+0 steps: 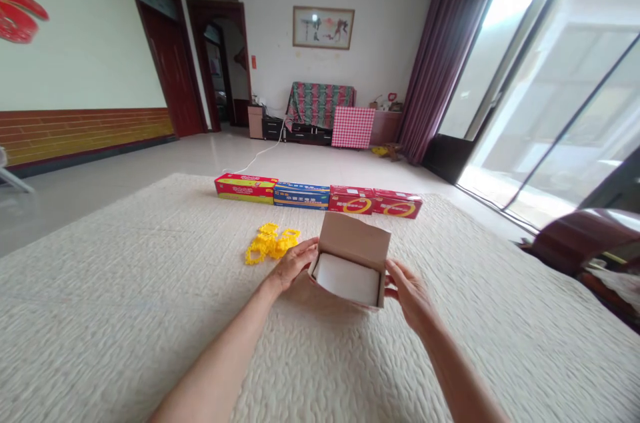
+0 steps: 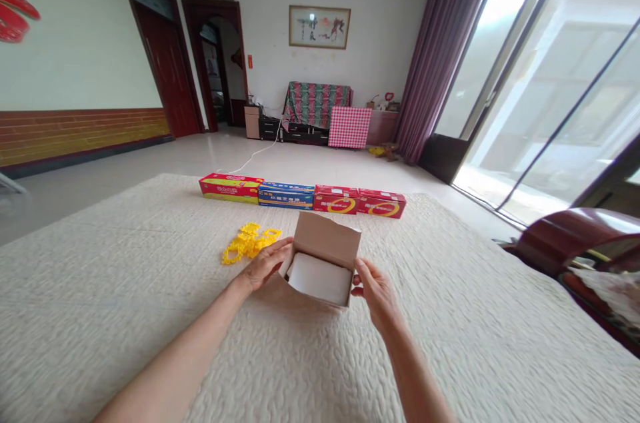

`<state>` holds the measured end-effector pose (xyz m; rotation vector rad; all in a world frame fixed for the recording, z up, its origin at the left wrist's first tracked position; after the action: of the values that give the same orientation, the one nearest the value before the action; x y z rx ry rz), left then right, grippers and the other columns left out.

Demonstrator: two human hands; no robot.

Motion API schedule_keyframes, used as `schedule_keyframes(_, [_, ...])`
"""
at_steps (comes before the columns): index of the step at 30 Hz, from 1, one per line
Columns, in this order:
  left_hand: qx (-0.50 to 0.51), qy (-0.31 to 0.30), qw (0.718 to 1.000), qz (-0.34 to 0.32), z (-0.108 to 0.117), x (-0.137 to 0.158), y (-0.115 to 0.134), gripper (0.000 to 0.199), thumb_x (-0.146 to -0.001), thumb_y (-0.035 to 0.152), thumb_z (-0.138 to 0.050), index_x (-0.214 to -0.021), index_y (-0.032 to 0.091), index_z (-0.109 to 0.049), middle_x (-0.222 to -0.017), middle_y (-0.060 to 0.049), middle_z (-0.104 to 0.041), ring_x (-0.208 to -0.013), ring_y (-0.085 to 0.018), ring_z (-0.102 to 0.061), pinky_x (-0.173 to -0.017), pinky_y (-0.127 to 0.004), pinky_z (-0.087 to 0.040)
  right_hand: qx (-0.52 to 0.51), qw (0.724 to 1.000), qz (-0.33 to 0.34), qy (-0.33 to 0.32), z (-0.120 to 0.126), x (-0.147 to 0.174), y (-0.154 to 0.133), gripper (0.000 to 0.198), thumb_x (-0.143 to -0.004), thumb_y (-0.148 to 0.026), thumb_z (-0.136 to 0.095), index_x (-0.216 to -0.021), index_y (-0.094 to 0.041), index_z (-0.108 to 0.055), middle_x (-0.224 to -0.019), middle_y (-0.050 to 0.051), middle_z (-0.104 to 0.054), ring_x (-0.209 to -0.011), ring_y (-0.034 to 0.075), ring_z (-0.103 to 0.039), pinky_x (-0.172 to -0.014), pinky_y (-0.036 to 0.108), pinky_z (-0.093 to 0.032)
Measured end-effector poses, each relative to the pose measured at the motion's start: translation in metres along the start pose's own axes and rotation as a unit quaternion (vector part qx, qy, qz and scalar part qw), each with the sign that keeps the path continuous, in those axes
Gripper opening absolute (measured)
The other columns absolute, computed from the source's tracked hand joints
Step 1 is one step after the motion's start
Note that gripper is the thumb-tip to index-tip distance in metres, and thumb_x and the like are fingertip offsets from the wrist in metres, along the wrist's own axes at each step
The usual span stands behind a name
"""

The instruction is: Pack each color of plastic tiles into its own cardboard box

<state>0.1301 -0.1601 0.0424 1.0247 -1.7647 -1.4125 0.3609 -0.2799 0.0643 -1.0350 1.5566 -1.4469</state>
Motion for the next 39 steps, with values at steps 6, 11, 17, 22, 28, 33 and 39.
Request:
schedule_keyframes(6, [-0.031, -0.010, 0.999, -0.033, 0.003, -0.004, -0.006, 0.059, -0.071, 0.040, -0.067, -0.127, 0.024, -0.057, -0.127, -0.006, -0.059, -0.107, -0.020, -0.057, -0.081, -0.026, -0.044, -0.049, 0.998, -0.022, -0.012, 0.003, 0.001, 0.011, 0.031, -0.077, -0.051, -0.062, -0.088, -0.023, -0.067, -0.085, 0.001, -0.064, -0.065, 0.013, -0.054, -0.055, 0.024, -0.045])
schedule_keyframes(11, [-0.035, 0.008, 0.999, -0.011, 0.005, -0.004, -0.006, 0.053, -0.073, 0.043, -0.066, -0.124, 0.028, -0.059, -0.118, -0.003, -0.063, -0.099, -0.016, -0.059, -0.076, -0.023, -0.042, -0.093, 0.994, -0.041, -0.031, 0.001, 0.002, 0.008, 0.037, -0.080, -0.057, -0.057, -0.087, -0.022, -0.067, -0.087, 0.002, -0.063, -0.065, 0.014, -0.053, -0.055, 0.025, -0.046])
schedule_keyframes(17, [0.008, -0.027, 0.999, -0.022, -0.001, -0.004, -0.001, 0.053, -0.075, 0.048, -0.065, -0.122, 0.023, -0.061, -0.108, -0.005, -0.066, -0.090, -0.016, -0.059, -0.075, -0.025, -0.044, -0.058, 0.996, -0.053, -0.046, 0.001, 0.007, 0.000, 0.049, -0.080, -0.064, -0.051, -0.100, -0.022, -0.068, -0.096, 0.006, -0.065, -0.072, 0.016, -0.056, -0.059, 0.029, -0.050])
schedule_keyframes(22, [-0.006, -0.017, 1.000, -0.023, 0.002, -0.004, -0.003, 0.058, -0.074, 0.050, -0.065, -0.125, 0.023, -0.059, -0.116, -0.006, -0.064, -0.101, -0.019, -0.058, -0.080, -0.026, -0.044, 0.027, 0.998, -0.022, -0.060, 0.003, 0.011, -0.006, 0.051, -0.079, -0.061, -0.055, -0.117, -0.026, -0.062, -0.115, 0.009, -0.063, -0.092, 0.023, -0.060, -0.070, 0.036, -0.054])
schedule_keyframes(28, [-0.003, -0.023, 0.999, -0.025, 0.002, -0.006, -0.006, 0.057, -0.075, 0.048, -0.066, -0.125, 0.024, -0.059, -0.117, -0.005, -0.064, -0.100, -0.018, -0.058, -0.079, -0.025, -0.043, 0.109, 0.992, 0.016, -0.069, 0.002, 0.015, -0.013, 0.053, -0.077, -0.057, -0.061, -0.121, -0.027, -0.059, -0.123, 0.011, -0.061, -0.106, 0.029, -0.058, -0.075, 0.039, -0.053])
schedule_keyframes(33, [0.011, -0.025, 0.999, -0.026, 0.001, -0.004, -0.005, 0.054, -0.080, 0.054, -0.056, -0.124, 0.023, -0.060, -0.116, -0.007, -0.064, -0.098, -0.018, -0.059, -0.076, -0.026, -0.045, 0.172, 0.982, 0.050, -0.062, 0.002, 0.009, -0.006, 0.061, -0.075, -0.058, -0.062, -0.123, -0.022, -0.056, -0.104, 0.011, -0.067, -0.093, 0.027, -0.062, -0.079, 0.040, -0.051])
schedule_keyframes(39, [0.016, -0.070, 0.996, -0.051, -0.001, -0.001, -0.005, 0.065, -0.078, 0.054, -0.062, -0.132, 0.018, -0.052, -0.125, -0.012, -0.060, -0.113, -0.026, -0.056, -0.092, -0.034, -0.044, 0.228, 0.971, 0.065, -0.034, 0.007, 0.008, -0.002, 0.061, -0.074, -0.059, -0.060, -0.123, -0.022, -0.057, -0.116, 0.011, -0.061, -0.100, 0.027, -0.058, -0.079, 0.039, -0.050])
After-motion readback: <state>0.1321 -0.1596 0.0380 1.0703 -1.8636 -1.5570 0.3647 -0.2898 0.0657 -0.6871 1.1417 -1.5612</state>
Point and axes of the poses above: each hand's wrist, its own x-axis away from the middle knuckle, its own z-axis out of the back of the hand, y = z × x, the point moved 5 cm from there along -x, towards the middle knuckle
